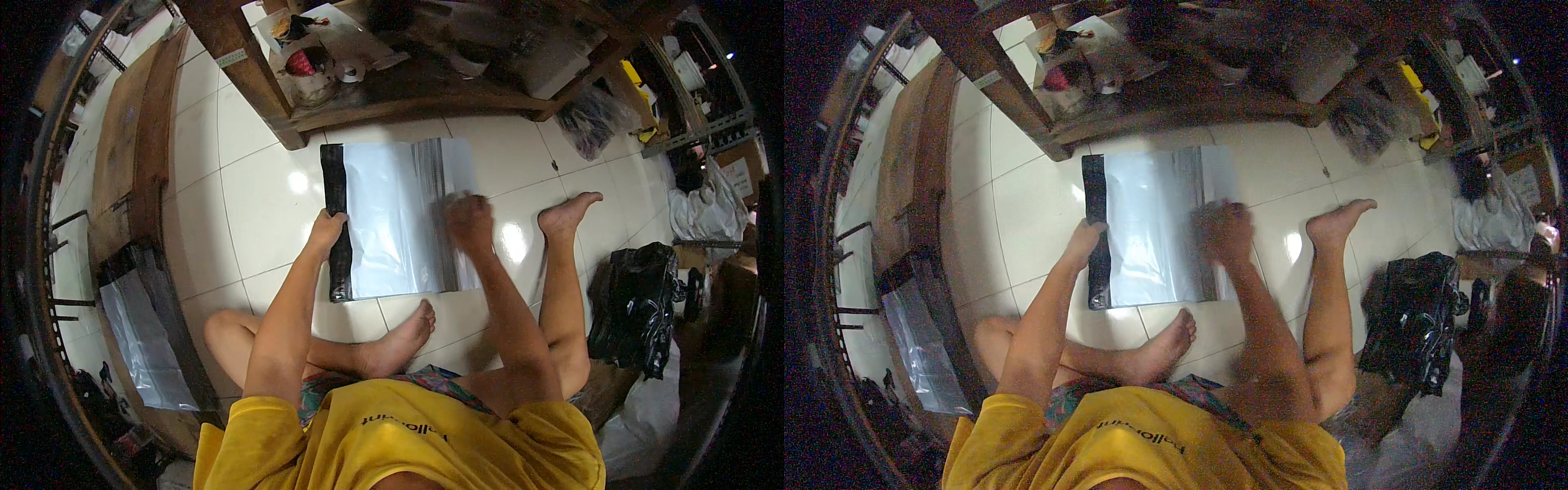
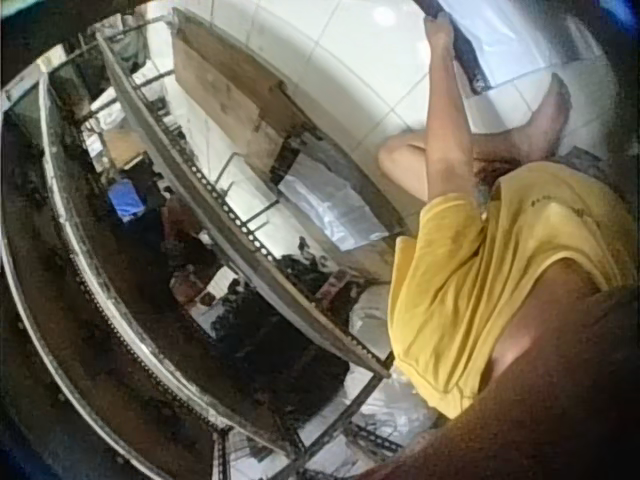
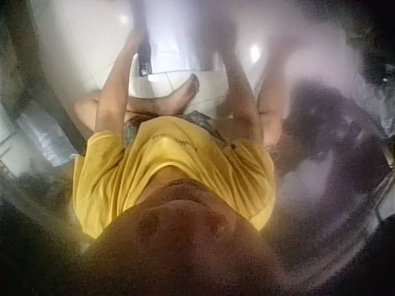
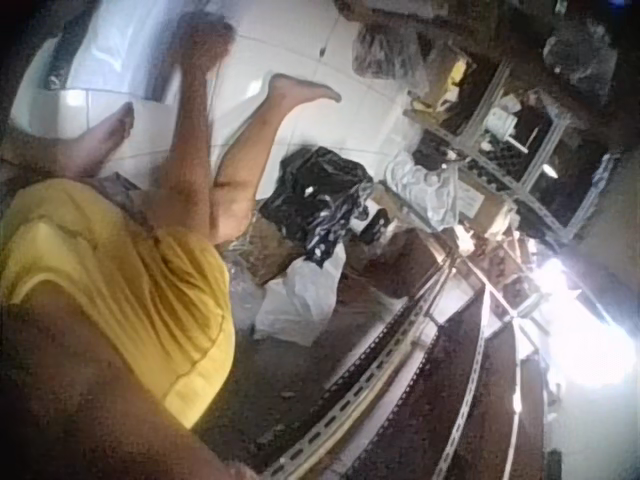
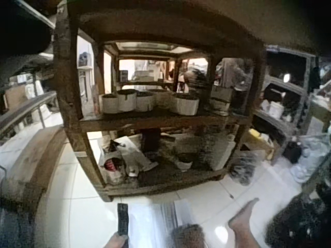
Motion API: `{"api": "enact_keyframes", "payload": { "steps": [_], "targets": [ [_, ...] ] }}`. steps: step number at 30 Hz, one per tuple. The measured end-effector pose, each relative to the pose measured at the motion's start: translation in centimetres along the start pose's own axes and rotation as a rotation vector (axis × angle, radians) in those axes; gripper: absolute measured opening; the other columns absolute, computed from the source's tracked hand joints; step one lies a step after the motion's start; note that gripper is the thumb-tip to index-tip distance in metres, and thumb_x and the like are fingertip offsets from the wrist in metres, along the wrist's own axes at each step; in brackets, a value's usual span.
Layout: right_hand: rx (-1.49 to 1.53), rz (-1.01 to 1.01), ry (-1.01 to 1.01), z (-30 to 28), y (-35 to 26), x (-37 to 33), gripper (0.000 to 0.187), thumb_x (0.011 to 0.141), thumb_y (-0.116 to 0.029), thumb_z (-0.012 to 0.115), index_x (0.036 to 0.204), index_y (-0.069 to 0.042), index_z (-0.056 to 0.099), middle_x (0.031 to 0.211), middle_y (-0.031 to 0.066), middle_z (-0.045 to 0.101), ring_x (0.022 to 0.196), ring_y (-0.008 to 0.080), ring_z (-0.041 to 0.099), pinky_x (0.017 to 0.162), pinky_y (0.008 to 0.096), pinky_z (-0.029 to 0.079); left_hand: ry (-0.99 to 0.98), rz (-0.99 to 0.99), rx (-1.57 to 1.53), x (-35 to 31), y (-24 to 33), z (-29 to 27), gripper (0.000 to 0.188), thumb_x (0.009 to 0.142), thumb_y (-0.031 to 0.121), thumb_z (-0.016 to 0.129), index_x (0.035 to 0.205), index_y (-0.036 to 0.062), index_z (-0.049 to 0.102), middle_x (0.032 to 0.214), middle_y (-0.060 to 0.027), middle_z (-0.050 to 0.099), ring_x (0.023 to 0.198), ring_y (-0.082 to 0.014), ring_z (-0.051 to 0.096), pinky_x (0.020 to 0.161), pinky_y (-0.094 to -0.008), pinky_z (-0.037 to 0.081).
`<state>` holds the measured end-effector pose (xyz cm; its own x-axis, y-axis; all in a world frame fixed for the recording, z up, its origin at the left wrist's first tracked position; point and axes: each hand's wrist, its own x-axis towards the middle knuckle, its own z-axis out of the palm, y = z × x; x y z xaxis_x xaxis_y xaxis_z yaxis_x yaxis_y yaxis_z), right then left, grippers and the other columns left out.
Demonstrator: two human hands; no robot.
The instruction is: The person sits on the floor and repeatedly pulls poly mailers from a roll, lays them flat, and presses the adhesive strip to seal them. The sealed mailers are stacked on the floor.
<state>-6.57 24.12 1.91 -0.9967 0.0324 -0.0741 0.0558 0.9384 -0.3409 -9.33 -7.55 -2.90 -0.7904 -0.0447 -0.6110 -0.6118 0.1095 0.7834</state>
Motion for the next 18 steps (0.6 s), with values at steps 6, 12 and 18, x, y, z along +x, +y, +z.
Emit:
{"api": "enact_keyframes", "payload": {
  "steps": [6,12,18],
  "targets": [
    [0.815,0.410,-0.250,1.0,8.8,0.6,0.056,0.088,-0.023,0.073,0.131,0.007,0.053,0.111,0.0170,0.067,0.102,0.0264,0.063,0.088,0.0369,0.052,-0.113,-0.069,-0.151,-1.1,1.2,0.1,0.032,0.086,0.024,0.064,0.104,-0.0023,0.059,0.079,-0.0088,0.062,0.066,-0.0197,0.061,0.061,-0.0379,0.052],
    [0.719,0.328,-0.290,-0.5,7.0,2.0,0.046,0.084,-0.018,0.076,0.118,0.006,0.057,0.104,0.0170,0.068,0.096,0.0256,0.064,0.084,0.0383,0.052,-0.084,-0.134,-0.283,-0.9,0.4,0.8,0.035,0.089,0.021,0.061,0.110,-0.0060,0.059,0.087,-0.0143,0.064,0.071,-0.0245,0.064,0.062,-0.0409,0.053],
    [0.150,0.117,0.133,-2.2,-4.4,-0.5,0.043,0.083,-0.021,0.073,0.116,-0.002,0.053,0.115,0.0225,0.061,0.105,0.0427,0.061,0.086,0.0485,0.051,-0.031,-0.143,-0.466,-2.6,-0.6,2.5,0.037,0.090,0.019,0.059,0.111,-0.0110,0.058,0.089,-0.0169,0.065,0.076,-0.0265,0.065,0.070,-0.0410,0.055]
  ]
}}
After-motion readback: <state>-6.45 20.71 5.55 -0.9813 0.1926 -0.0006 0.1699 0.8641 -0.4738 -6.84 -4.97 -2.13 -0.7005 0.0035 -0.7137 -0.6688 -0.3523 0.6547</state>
